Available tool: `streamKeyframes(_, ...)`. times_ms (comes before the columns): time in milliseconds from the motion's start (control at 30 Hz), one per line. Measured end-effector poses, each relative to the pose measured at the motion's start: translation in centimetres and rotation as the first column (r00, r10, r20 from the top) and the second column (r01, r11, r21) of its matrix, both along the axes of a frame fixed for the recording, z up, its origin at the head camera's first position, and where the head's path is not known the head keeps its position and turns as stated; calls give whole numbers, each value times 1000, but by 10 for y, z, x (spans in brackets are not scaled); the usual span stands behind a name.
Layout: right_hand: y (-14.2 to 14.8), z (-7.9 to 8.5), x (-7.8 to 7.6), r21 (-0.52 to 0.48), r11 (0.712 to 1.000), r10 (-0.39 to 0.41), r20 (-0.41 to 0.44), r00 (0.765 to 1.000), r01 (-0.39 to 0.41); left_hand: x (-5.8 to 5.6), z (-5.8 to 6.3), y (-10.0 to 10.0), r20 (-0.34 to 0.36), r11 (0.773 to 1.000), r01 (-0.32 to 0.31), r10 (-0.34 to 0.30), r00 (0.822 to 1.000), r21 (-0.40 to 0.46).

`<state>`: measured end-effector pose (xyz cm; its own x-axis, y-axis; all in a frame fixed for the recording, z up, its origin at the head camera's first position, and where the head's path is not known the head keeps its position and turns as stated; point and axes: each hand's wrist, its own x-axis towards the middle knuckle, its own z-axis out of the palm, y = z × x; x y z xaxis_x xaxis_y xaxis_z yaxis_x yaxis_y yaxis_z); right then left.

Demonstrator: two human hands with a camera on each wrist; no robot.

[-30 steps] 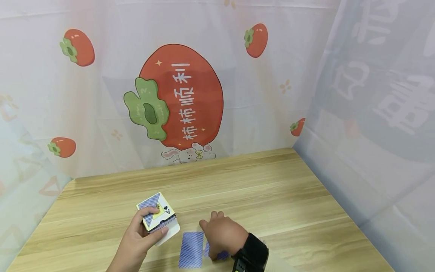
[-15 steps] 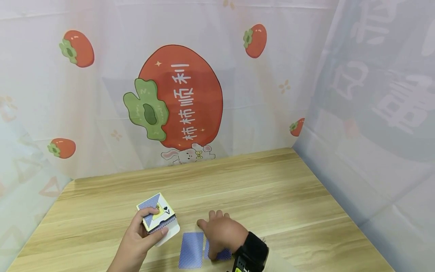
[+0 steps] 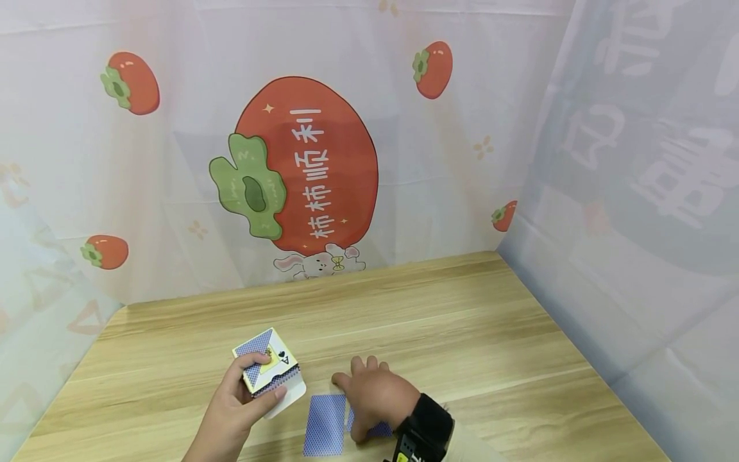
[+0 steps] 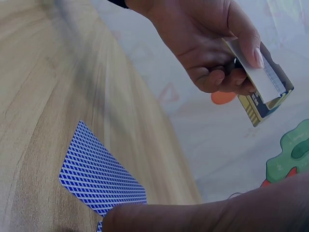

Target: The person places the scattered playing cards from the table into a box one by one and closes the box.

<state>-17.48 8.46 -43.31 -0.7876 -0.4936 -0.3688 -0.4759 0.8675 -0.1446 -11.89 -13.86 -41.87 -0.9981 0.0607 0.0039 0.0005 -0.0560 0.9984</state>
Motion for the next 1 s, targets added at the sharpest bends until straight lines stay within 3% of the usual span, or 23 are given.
streamKeyframes(1000,2,-9,-6,-65,997,-37,26,999,39,0,1,0,9,1000,-1,1,1000,-9)
